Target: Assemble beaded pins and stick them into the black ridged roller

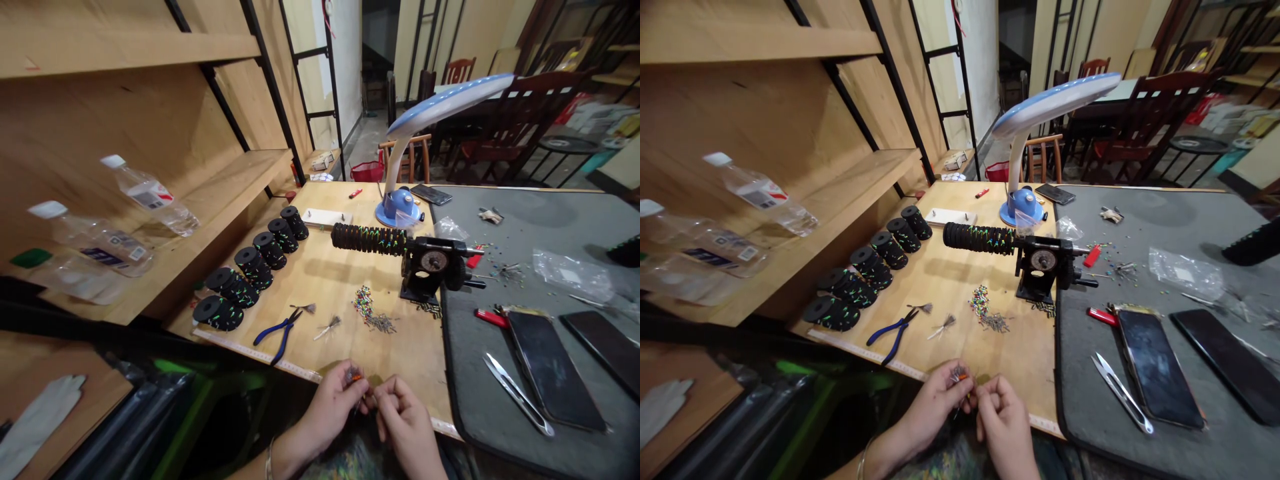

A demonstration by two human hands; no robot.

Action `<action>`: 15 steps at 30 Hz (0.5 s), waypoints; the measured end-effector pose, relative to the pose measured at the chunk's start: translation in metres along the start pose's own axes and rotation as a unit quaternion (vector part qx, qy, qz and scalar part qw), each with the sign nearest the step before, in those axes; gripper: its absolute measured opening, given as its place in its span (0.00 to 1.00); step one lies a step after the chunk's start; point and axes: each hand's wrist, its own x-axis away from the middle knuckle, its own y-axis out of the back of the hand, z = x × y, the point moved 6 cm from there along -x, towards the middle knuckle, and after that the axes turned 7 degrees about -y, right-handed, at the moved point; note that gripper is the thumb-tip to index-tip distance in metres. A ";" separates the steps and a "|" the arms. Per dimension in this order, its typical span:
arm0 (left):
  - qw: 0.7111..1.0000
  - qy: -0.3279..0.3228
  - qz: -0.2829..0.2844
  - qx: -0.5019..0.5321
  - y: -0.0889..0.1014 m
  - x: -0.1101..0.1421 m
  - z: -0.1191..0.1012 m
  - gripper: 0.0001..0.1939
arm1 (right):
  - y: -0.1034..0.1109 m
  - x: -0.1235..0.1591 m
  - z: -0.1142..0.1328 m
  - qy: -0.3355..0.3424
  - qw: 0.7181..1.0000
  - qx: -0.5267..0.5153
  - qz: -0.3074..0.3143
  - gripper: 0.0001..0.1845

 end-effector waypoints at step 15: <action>0.996 -0.024 0.028 -0.080 -0.004 0.003 -0.008 0.18 | 0.001 0.000 0.009 0.012 0.999 -0.017 0.024 0.24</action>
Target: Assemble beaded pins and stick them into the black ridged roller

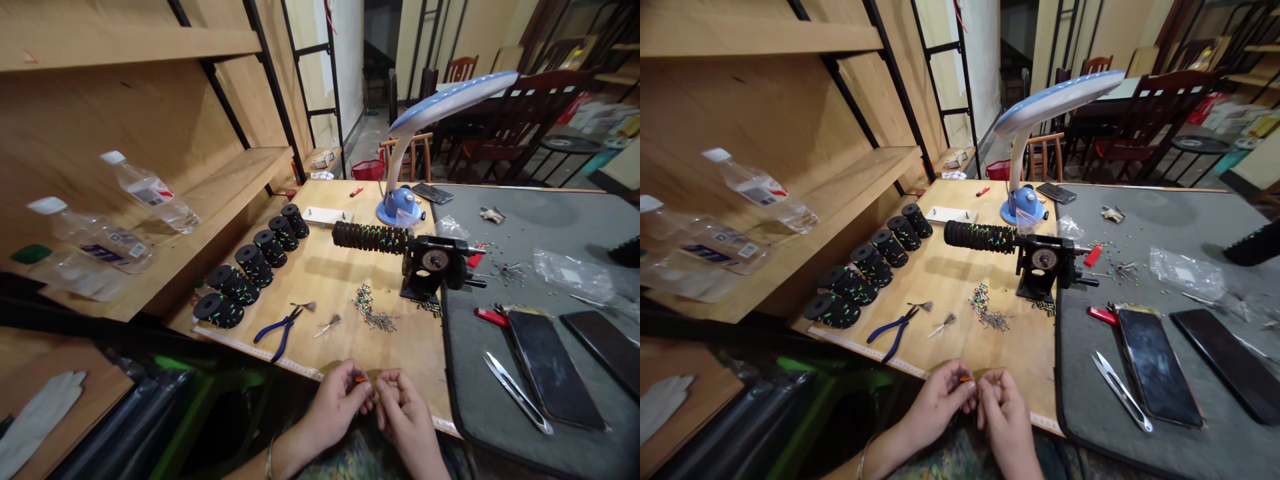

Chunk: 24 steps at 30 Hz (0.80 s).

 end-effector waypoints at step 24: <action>0.998 0.009 0.038 -0.051 0.000 0.002 0.000 0.11 | 0.011 -0.006 0.005 -0.028 0.996 -0.074 -0.034 0.28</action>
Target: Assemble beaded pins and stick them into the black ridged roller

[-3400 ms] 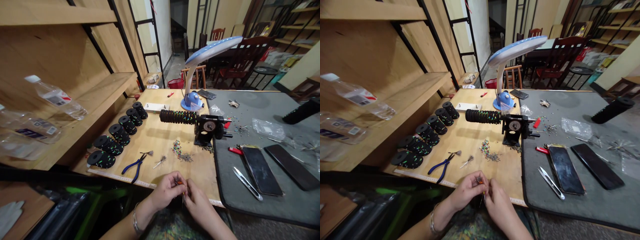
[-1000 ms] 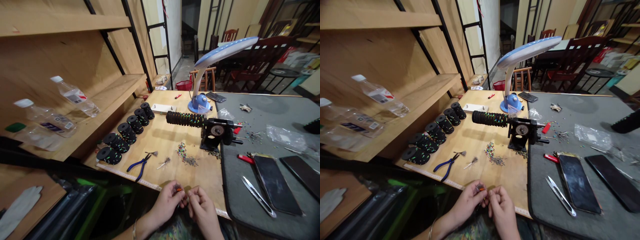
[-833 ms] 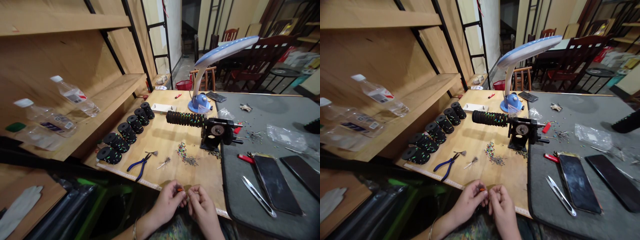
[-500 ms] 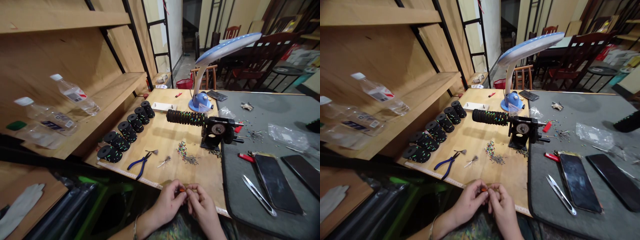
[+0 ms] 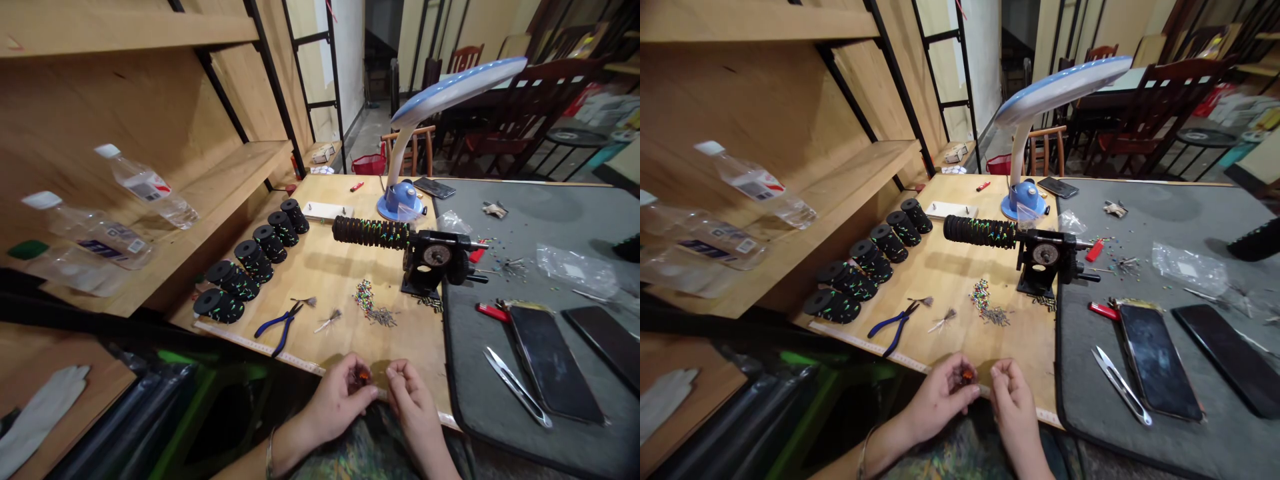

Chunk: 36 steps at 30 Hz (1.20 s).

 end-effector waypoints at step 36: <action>0.996 -0.065 -0.060 0.001 0.021 -0.013 -0.026 0.08 | -0.002 0.012 0.022 0.164 0.940 0.297 0.041 0.14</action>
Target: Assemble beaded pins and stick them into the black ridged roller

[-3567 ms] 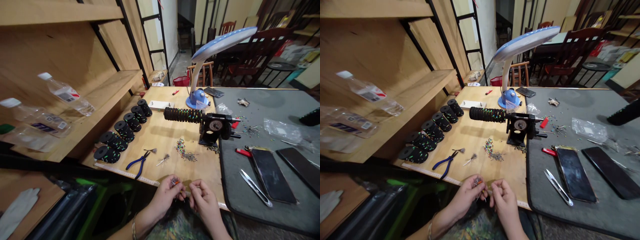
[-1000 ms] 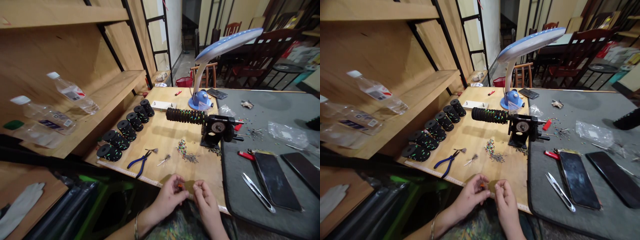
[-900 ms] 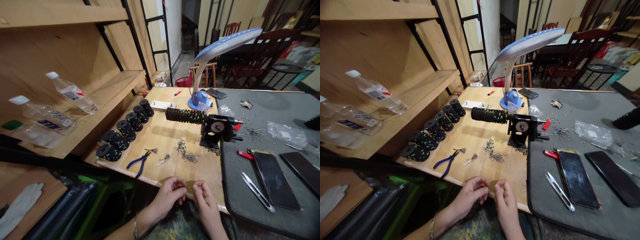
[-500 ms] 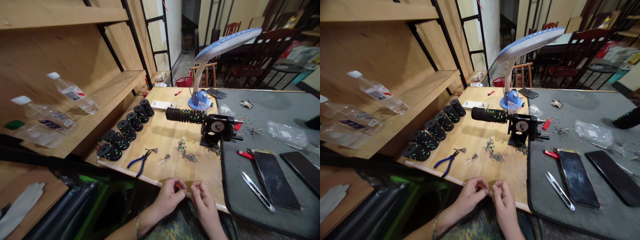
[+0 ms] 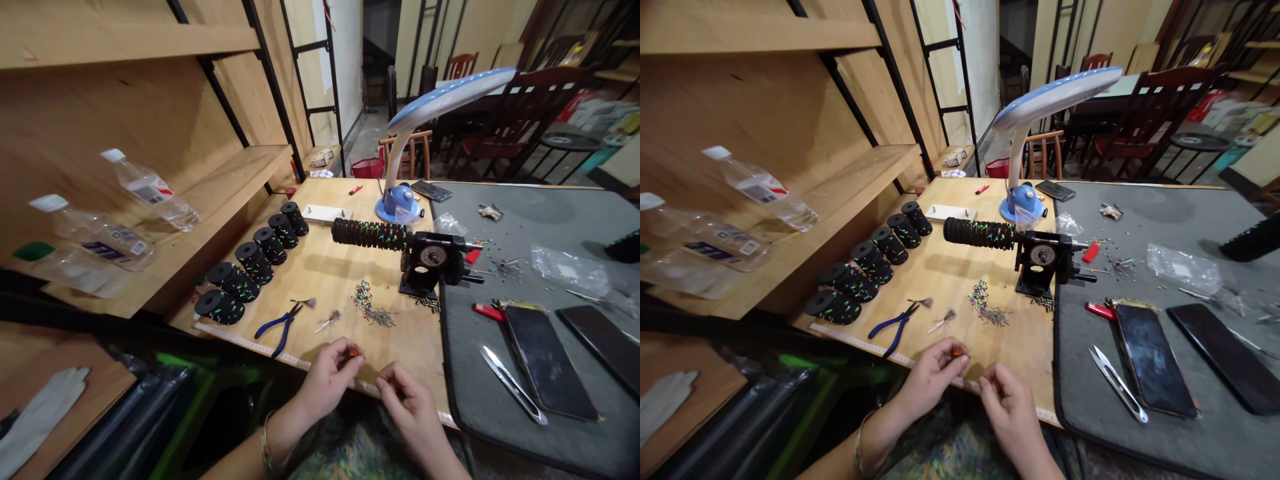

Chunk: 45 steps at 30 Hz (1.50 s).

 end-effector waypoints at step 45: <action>0.974 -0.100 0.000 -0.204 -0.010 0.008 -0.029 0.08 | 0.019 -0.005 0.052 0.101 0.995 0.011 0.005 0.21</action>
